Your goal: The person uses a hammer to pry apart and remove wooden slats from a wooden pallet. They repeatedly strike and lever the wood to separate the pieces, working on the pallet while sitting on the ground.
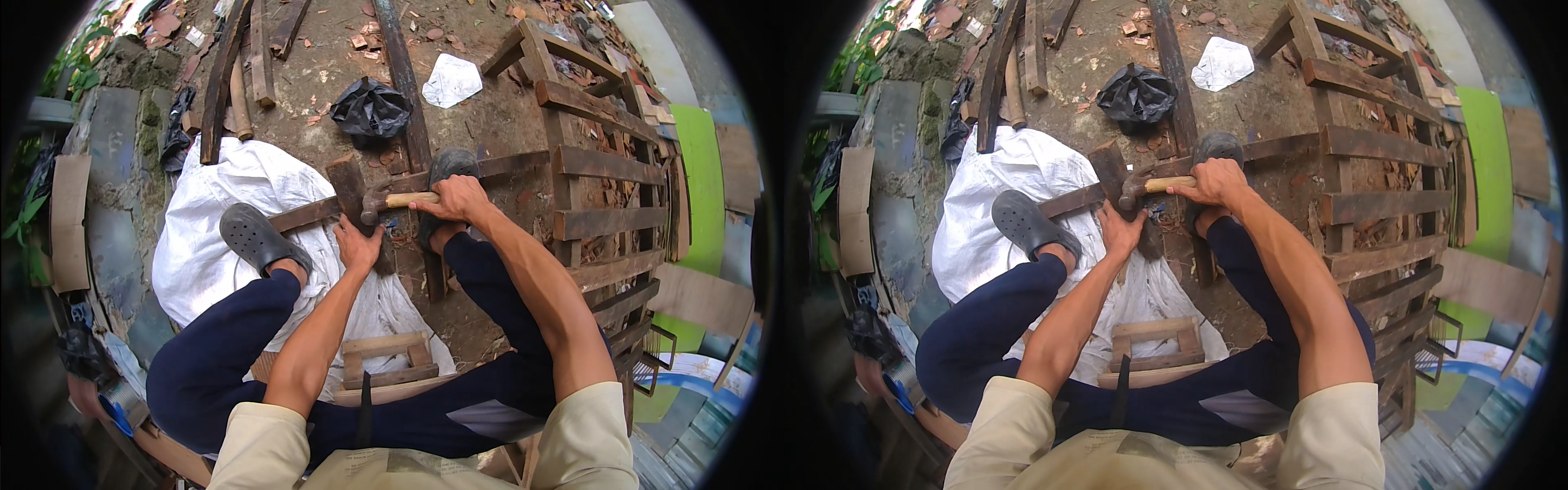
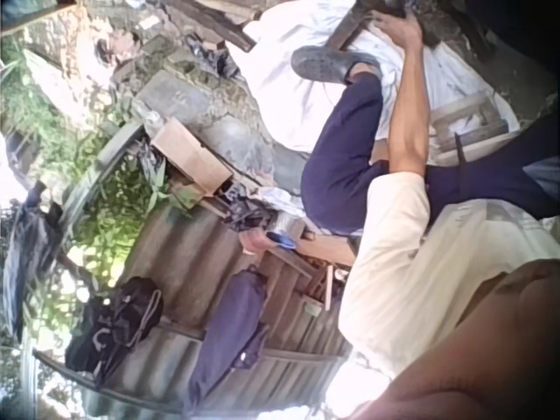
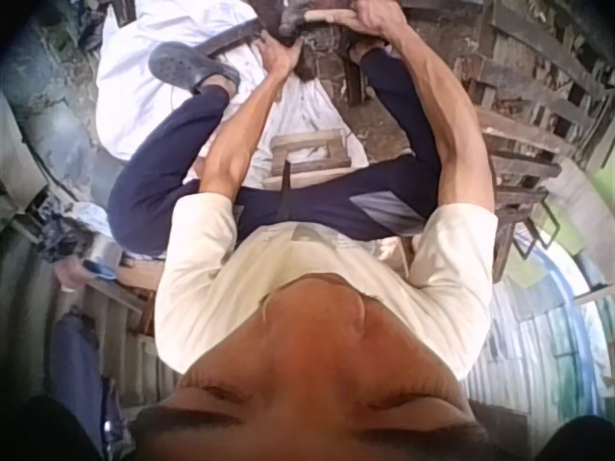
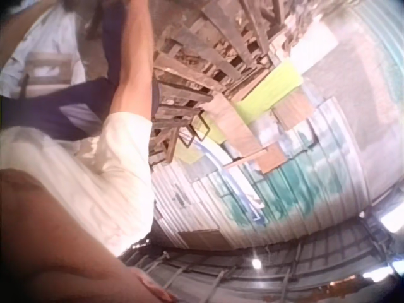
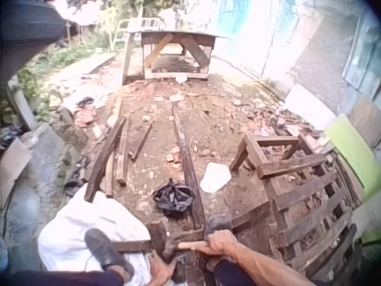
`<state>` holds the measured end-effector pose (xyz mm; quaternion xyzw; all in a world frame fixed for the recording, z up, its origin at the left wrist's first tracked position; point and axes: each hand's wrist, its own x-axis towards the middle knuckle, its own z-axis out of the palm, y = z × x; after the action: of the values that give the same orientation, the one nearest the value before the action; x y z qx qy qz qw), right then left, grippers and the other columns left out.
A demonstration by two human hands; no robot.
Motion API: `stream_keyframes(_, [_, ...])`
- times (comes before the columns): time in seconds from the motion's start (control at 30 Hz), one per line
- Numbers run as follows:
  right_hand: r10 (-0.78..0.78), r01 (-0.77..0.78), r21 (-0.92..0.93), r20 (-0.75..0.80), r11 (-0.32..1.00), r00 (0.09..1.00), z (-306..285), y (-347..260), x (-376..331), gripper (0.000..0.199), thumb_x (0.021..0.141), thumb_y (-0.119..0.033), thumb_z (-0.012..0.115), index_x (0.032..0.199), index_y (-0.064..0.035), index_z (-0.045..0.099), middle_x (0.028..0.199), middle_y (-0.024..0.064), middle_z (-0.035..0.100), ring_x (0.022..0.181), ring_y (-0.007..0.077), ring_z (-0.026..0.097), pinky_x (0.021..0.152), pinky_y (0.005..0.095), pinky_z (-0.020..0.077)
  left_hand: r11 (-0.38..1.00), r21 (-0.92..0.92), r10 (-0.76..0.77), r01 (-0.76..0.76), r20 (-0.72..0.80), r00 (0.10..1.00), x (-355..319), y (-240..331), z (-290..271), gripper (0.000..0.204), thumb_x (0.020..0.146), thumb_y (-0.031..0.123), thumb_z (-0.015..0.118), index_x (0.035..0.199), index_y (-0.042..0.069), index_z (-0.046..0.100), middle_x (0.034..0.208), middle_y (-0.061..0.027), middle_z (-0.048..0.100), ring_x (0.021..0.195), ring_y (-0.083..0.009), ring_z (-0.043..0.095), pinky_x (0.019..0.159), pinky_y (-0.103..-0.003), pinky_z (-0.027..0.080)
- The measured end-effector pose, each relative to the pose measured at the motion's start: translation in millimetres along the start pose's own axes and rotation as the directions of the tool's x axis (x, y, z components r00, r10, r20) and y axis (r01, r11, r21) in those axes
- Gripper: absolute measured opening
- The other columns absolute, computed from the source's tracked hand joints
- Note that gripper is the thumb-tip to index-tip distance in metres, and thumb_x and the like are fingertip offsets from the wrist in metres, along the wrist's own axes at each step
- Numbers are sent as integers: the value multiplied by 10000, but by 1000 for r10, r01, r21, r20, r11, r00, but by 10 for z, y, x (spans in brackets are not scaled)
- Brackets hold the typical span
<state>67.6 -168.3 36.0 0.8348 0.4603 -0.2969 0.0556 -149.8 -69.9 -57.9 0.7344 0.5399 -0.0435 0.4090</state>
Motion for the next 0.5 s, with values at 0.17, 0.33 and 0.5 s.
stream_keyframes(0.17, [84, -77, 112, -54, 991, 995, 264, -27, -157, 854, 767, -855, 485, 903, -59, 761, 734, 202, 698, 764, 386, 702, 711, 458, 554, 1000, 2, 20, -20, -14, 1000, -92, -69, -24, 998, 766, 525, 763, 1459, -24, 302, 1391, -265, 404, 1279, -419, 453, 1036, -448, 416])
stream_keyframes(0.33, [156, -119, 299, -101, 947, 983, 359, -165, -127, 826, 759, -833, 540, 881, -42, 743, 671, 166, 673, 695, 374, 690, 661, 452, 530, 994, -3, 105, -105, 11, 994, 35, -353, -38, 871, 817, 534, 720, 1398, -36, 410, 1306, -260, 498, 1226, -390, 514, 1010, -419, 442])
stream_keyframes(0.5, [152, 47, 375, -483, 926, 863, 416, -517, -311, 662, 757, -712, 681, 798, -51, 686, 633, 129, 645, 617, 320, 664, 572, 416, 495, 812, -567, -159, 137, 12, 987, 295, -404, -383, 666, 902, 536, 636, 1248, -27, 548, 1159, -158, 593, 1031, -262, 591, 882, -386, 479])
